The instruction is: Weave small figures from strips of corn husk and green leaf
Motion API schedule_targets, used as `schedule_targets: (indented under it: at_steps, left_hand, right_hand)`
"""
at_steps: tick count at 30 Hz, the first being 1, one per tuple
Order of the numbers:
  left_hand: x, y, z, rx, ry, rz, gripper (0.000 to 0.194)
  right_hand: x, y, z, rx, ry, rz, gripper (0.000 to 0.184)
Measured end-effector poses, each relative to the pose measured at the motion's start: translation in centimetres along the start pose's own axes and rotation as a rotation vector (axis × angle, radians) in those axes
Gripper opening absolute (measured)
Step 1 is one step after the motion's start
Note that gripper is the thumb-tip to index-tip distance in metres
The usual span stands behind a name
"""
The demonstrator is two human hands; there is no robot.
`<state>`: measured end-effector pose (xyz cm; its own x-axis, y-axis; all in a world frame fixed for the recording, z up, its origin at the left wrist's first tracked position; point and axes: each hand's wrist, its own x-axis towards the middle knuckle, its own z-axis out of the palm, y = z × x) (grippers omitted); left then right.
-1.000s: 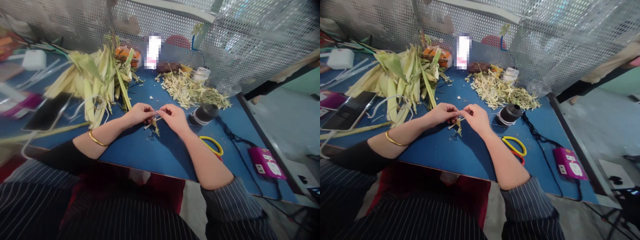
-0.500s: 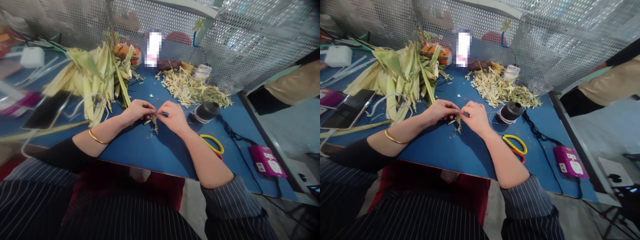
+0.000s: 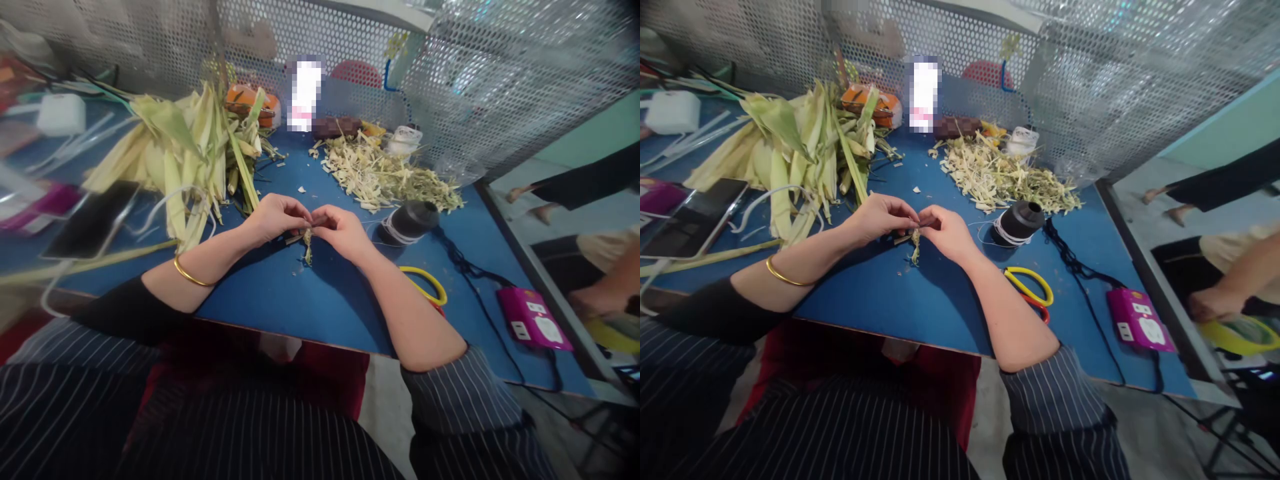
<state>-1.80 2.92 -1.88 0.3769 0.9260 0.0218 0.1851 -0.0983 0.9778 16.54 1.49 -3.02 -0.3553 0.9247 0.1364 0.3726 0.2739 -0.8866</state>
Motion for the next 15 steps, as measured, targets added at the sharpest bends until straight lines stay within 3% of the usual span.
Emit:
schedule_targets:
  at_steps: [5, 15]
  left_hand:
    - [0.35, -0.7, -0.28, 0.153, -0.019, 0.08, 0.014]
    - [-0.34, -0.15, -0.06, 0.653, 0.112, 0.387, 0.017]
  right_hand:
    - [-0.08, -0.04, 0.37, 0.055, -0.017, 0.075, 0.014]
    - [-0.19, -0.64, 0.59, 0.041, 0.076, 0.221, 0.012]
